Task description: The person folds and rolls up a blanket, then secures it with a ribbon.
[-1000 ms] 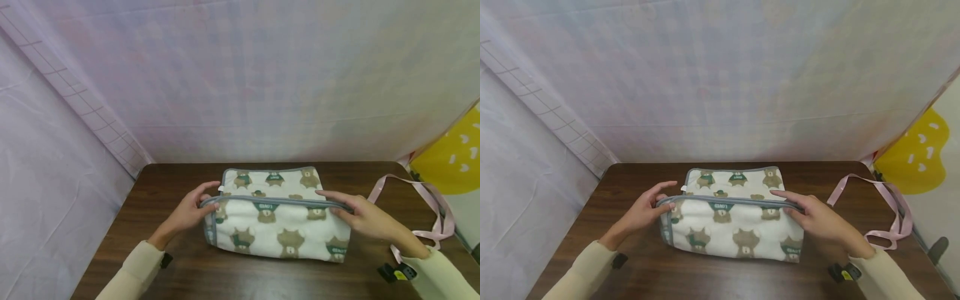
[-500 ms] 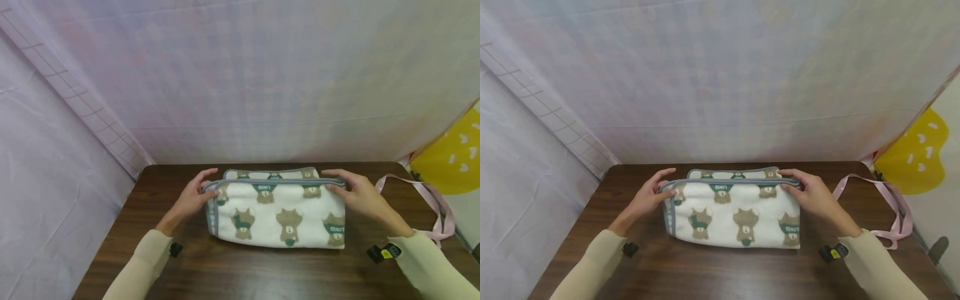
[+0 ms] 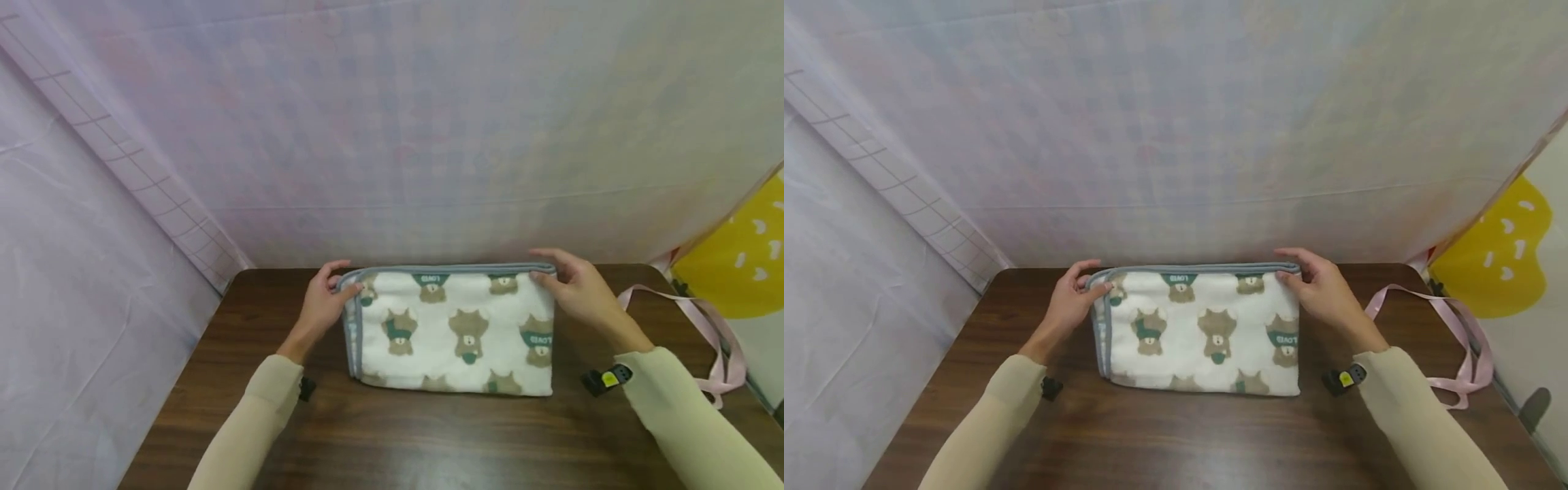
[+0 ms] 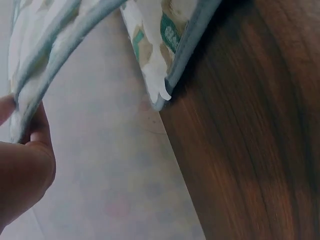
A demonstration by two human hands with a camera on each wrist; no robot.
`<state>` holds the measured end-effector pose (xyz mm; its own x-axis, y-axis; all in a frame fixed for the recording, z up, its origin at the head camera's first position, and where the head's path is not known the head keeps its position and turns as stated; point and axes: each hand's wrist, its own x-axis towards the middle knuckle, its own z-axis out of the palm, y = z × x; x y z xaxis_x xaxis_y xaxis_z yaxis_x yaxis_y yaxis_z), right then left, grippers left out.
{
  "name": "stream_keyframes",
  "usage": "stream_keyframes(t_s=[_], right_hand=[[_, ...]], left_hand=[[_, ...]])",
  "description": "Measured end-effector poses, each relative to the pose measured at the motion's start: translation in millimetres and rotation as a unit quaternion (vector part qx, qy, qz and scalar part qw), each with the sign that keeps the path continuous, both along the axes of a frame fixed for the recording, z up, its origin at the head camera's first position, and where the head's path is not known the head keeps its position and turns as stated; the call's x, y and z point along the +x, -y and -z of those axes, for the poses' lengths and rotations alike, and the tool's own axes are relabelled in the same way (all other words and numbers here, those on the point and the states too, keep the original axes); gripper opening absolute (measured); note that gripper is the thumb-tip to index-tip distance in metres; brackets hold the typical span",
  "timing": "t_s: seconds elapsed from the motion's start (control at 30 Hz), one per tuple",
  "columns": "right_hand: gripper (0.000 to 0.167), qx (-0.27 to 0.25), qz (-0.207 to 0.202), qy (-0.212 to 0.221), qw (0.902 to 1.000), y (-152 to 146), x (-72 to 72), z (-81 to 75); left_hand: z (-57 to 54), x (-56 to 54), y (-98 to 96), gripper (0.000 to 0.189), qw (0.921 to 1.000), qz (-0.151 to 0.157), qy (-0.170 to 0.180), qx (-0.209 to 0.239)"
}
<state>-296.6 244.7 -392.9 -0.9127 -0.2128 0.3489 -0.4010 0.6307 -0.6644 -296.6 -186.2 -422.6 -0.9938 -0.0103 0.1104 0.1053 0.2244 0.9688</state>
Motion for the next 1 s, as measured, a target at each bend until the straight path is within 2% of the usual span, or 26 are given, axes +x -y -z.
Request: stream_keyframes(t_s=[0.17, 0.33, 0.47, 0.73, 0.83, 1.0], right_hand=[[0.036, -0.008, 0.048, -0.016, 0.9987, 5, -17.4, 8.5], [0.037, -0.034, 0.098, -0.002, 0.9945, 7, -30.1, 17.2], [0.039, -0.063, 0.127, 0.020, 0.9897, 10, -37.5, 26.0], [0.037, -0.091, 0.153, 0.036, 0.9834, 24, -51.4, 39.0], [0.037, -0.084, 0.151, 0.058, 0.9833, 26, -54.1, 44.2], [0.042, -0.049, 0.129, 0.105, 0.9848, 26, -57.7, 58.5]], left_hand=[[4.9, -15.0, -8.8, 0.050, 0.9991, -0.025, 0.008, 0.033], [10.2, -26.5, -16.5, 0.049, 0.9990, -0.045, -0.002, 0.005], [15.1, -32.1, -20.3, 0.050, 0.9987, -0.051, -0.003, 0.002], [22.7, -39.0, -24.9, 0.048, 0.9959, -0.090, 0.012, 0.010], [26.9, -41.9, -27.7, 0.050, 0.9961, -0.086, 0.020, 0.008], [40.4, -44.5, -30.2, 0.062, 0.9971, -0.062, 0.037, -0.023]])
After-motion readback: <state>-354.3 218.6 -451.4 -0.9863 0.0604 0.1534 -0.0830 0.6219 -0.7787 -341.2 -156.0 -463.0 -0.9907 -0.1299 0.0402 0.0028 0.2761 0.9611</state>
